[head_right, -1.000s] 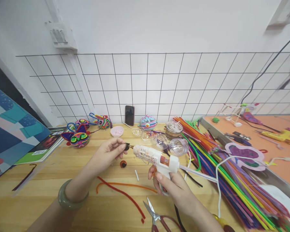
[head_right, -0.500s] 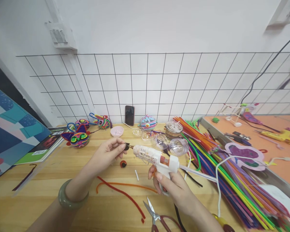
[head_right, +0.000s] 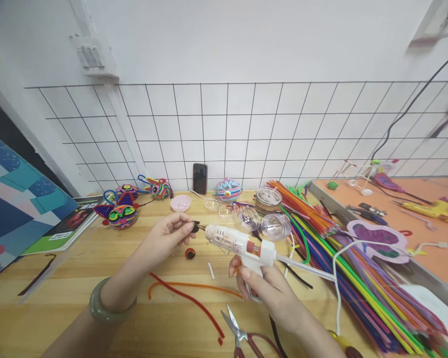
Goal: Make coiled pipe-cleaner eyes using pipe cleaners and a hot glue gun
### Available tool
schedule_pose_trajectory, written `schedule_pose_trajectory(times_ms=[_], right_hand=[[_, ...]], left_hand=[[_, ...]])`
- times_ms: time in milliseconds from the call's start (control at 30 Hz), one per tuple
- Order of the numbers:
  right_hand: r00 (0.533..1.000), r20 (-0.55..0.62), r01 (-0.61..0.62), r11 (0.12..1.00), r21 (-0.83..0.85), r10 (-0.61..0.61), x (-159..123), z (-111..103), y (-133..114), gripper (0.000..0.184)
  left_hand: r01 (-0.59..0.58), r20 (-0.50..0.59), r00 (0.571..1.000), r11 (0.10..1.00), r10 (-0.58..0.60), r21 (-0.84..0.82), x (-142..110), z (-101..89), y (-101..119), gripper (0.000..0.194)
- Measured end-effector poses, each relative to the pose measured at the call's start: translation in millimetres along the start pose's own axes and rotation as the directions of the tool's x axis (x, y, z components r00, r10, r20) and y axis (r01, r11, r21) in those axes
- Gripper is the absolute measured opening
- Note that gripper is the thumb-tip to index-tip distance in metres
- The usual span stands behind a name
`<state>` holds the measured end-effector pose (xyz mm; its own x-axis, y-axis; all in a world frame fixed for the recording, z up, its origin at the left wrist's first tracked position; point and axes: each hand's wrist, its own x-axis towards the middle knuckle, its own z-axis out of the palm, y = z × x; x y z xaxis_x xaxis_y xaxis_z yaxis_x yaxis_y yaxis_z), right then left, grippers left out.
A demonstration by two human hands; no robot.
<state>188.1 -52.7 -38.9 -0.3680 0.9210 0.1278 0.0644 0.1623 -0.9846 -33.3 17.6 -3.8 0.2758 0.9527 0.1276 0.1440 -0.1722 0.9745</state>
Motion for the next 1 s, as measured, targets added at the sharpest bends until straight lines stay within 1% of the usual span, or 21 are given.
schedule_pose_trajectory(times_ms=[133, 233, 367, 533, 733, 1000], right_hand=[[1.000, -0.006, 0.002, 0.999, -0.037, -0.002, -0.4, -0.8, 0.2, 0.031], [1.000, -0.009, -0.012, 0.998, -0.055, 0.012, -0.9, -1.7, 0.6, 0.033], [1.000, -0.015, -0.017, 0.999, -0.033, 0.017, -0.7, -1.1, -0.5, 0.030], [1.000, -0.013, -0.012, 1.000, -0.016, 0.012, -0.8, -0.6, 0.2, 0.030], [1.000, -0.008, -0.005, 1.000, -0.006, 0.005, -1.1, -0.5, 0.1, 0.029], [1.000, -0.006, -0.006, 1.000, -0.005, 0.006, -0.4, -0.8, 0.5, 0.027]], left_hand=[[-0.005, -0.008, 1.000, 1.000, 0.005, 0.001, 0.1, -1.2, 1.2, 0.017], [-0.001, 0.005, 1.000, 1.000, 0.001, 0.001, 0.0, -0.6, 0.0, 0.017], [-0.006, 0.018, 1.000, 1.000, 0.006, 0.000, -0.2, 0.1, -0.6, 0.017], [-0.012, -0.002, 1.000, 1.000, 0.012, -0.010, -0.3, -1.1, 1.7, 0.017], [0.019, 0.016, 1.000, 1.000, -0.019, -0.001, -0.7, 0.5, 1.6, 0.017], [-0.005, -0.003, 1.000, 1.000, 0.005, 0.004, -0.6, -1.7, 0.8, 0.018]])
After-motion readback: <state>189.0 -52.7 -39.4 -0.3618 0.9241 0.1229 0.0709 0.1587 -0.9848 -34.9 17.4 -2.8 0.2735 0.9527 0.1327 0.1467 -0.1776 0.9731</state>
